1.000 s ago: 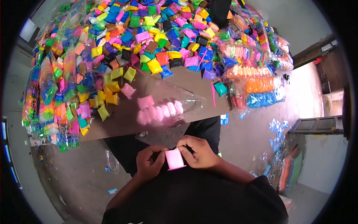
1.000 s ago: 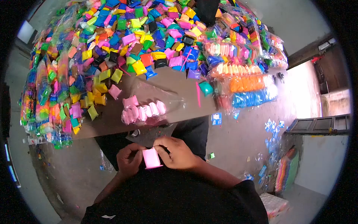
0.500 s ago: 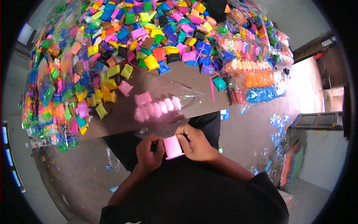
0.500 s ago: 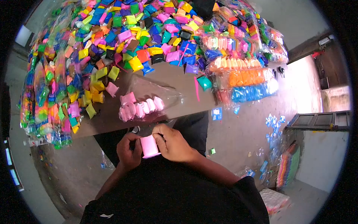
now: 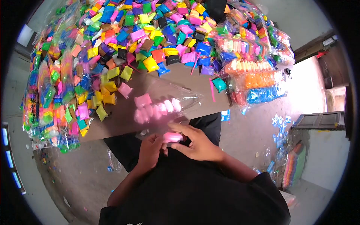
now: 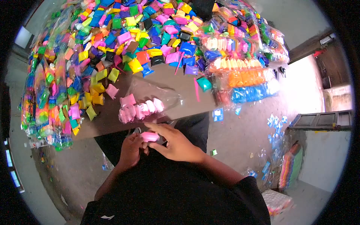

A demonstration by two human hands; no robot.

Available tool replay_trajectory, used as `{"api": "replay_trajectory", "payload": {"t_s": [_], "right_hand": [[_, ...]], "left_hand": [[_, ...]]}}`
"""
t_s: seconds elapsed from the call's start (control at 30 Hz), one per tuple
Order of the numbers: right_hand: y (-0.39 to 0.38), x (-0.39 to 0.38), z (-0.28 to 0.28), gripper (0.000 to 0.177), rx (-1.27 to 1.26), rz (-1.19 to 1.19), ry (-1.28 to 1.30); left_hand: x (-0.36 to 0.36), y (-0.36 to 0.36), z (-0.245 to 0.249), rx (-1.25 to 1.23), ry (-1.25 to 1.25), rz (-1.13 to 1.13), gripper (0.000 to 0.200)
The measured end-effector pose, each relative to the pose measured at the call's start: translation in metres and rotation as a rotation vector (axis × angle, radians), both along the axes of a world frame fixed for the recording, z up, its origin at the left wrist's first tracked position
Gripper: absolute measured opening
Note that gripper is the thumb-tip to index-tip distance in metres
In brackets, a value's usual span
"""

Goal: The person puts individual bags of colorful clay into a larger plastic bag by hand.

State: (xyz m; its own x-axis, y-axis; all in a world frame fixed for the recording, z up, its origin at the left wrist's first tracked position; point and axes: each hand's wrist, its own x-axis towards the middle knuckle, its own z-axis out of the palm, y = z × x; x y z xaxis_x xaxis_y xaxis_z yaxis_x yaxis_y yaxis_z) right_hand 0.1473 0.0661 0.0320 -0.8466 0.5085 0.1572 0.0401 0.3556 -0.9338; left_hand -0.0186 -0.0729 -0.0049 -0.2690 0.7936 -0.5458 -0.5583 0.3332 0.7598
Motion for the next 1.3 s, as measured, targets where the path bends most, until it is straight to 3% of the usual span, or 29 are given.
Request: {"api": "replay_trajectory", "payload": {"t_s": [0.03,0.1,0.17,0.23,0.37,0.47,0.63,0.7,0.77,0.87,0.97,1.07,1.13,1.2,1.3], "right_hand": [[0.000,0.003,-0.005,0.055,0.003,-0.002,-0.001],[-0.002,0.005,-0.010,0.052,-0.324,-0.026,-0.074],[-0.008,0.001,-0.028,0.045,-0.429,-0.063,0.025],[-0.010,-0.001,-0.027,0.039,-0.737,-0.129,0.135],[-0.002,0.003,-0.040,0.034,-0.736,-0.180,0.113],[0.003,0.002,-0.039,0.031,-0.723,-0.200,0.109],[-0.003,-0.001,-0.038,0.027,-0.781,-0.198,0.161],[-0.002,0.000,-0.039,0.027,-0.745,-0.193,0.162],[-0.004,0.001,-0.042,0.026,-0.711,-0.190,0.165],[-0.010,-0.002,-0.049,0.027,-0.811,-0.196,0.244],[-0.005,-0.003,-0.050,0.031,-0.626,-0.329,0.217],[0.021,-0.011,-0.026,0.034,0.195,-0.631,0.054],[0.035,-0.018,-0.032,0.029,0.272,-0.654,0.003],[0.043,-0.025,-0.036,0.022,0.355,-0.676,-0.093],[0.053,-0.030,-0.048,0.027,0.513,-0.679,-0.195]], "left_hand": [[-0.002,-0.001,0.000,0.003,-0.028,-0.032,0.020],[-0.003,-0.003,0.003,0.004,-0.056,-0.061,0.020],[-0.004,-0.004,0.010,-0.025,-0.205,0.006,0.020],[-0.006,-0.005,0.008,-0.034,-0.290,0.068,0.021],[-0.007,0.000,0.010,-0.020,-0.362,0.168,0.028],[0.001,0.008,0.008,0.100,-0.284,0.045,0.031],[0.007,0.022,-0.009,0.155,-0.292,0.075,0.036],[0.004,0.026,-0.019,0.139,-0.364,0.073,0.035],[0.012,0.039,0.011,0.079,-0.422,0.126,0.035],[0.016,0.042,0.011,0.027,-0.493,0.154,0.037],[0.012,0.033,-0.012,0.053,-0.449,0.113,0.042],[0.009,0.025,-0.018,0.117,-0.244,0.069,0.040],[0.009,0.022,-0.016,0.161,-0.099,0.035,0.034],[0.006,0.022,-0.010,0.277,0.372,0.038,0.019],[-0.017,0.016,0.002,0.421,0.615,0.163,0.009]]}}
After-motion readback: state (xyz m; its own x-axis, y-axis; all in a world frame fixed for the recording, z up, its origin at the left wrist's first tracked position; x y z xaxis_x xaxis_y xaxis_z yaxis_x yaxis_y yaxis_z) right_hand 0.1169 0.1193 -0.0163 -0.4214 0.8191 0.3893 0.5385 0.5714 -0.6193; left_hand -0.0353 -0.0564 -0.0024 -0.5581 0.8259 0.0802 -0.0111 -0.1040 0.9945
